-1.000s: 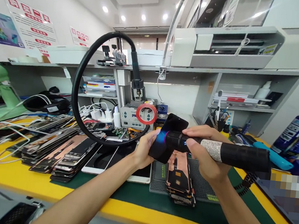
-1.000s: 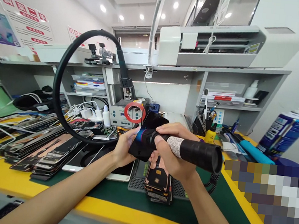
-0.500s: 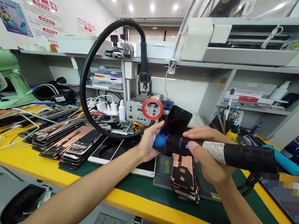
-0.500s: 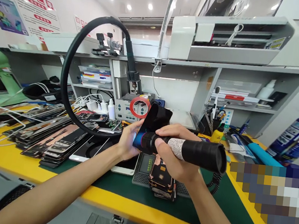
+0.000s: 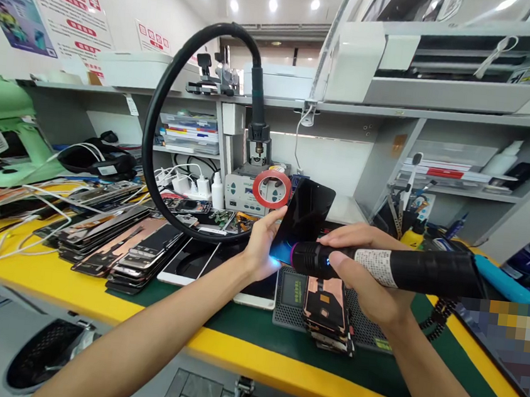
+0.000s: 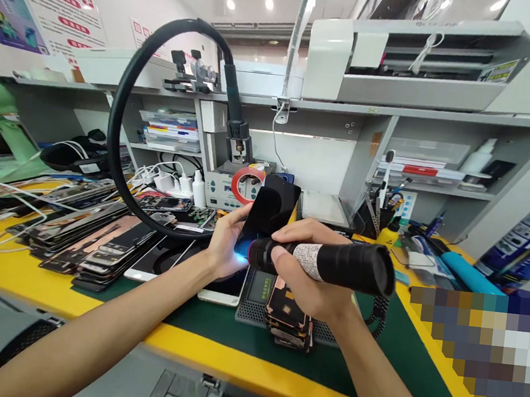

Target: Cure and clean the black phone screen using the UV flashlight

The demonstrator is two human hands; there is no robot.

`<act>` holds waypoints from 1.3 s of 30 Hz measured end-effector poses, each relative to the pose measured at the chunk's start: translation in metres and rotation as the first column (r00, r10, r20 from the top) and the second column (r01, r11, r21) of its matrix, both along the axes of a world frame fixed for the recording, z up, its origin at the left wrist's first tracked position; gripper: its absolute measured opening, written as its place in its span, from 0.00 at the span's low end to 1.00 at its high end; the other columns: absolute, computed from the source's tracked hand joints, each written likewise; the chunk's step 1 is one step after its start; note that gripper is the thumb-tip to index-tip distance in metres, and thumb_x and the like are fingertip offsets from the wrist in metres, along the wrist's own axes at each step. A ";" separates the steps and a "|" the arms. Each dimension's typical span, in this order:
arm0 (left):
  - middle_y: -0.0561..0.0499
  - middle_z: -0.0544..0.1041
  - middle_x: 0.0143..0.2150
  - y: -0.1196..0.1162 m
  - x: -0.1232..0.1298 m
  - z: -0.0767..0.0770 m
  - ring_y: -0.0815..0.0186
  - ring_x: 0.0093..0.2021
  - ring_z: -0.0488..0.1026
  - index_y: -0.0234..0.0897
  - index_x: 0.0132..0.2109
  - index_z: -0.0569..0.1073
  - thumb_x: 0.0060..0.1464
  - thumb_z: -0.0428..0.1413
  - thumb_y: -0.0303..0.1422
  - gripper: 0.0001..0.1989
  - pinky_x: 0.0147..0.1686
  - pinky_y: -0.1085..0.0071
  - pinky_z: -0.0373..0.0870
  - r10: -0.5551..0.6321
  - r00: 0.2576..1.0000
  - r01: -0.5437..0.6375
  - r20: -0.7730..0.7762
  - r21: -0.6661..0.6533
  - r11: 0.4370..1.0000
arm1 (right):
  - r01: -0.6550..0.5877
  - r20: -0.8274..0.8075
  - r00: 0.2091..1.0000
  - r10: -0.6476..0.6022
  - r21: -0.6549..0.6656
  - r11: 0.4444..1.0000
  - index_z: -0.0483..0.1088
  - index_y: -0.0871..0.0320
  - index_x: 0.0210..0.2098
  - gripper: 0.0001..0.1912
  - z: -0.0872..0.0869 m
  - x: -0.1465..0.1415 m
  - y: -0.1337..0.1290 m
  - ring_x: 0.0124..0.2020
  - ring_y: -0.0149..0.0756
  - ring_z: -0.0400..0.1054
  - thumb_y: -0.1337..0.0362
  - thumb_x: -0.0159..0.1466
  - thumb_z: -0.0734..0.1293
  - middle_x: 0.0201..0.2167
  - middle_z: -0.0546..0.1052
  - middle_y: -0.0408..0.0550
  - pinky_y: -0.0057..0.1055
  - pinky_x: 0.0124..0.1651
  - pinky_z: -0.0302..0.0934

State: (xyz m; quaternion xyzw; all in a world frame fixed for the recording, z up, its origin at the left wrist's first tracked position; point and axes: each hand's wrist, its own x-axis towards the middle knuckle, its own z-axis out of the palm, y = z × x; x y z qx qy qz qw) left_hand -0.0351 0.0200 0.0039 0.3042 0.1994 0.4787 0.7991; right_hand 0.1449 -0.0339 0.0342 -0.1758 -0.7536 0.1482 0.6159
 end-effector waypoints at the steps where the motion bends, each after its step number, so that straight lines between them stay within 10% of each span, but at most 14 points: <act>1: 0.44 0.82 0.46 0.000 0.000 0.001 0.53 0.47 0.79 0.32 0.52 0.79 0.57 0.58 0.45 0.24 0.49 0.61 0.73 0.004 1.000 -0.004 0.000 -0.007 1.000 | 0.001 0.005 1.000 -0.001 -0.006 1.000 0.78 0.54 0.38 0.08 0.000 0.000 0.001 0.39 0.42 0.75 0.71 0.61 0.70 0.36 0.79 0.49 0.39 0.47 0.71; 39: 0.29 0.80 0.43 -0.007 -0.003 0.008 0.50 0.35 0.79 0.21 0.47 0.78 0.63 0.45 0.48 0.31 0.38 0.54 0.76 -0.088 0.992 0.095 -0.087 0.081 0.992 | 0.387 -0.327 0.880 -0.345 0.072 0.919 0.77 0.56 0.36 0.04 0.006 0.006 0.011 0.40 0.41 0.75 0.66 0.60 0.71 0.38 0.79 0.47 0.42 0.48 0.71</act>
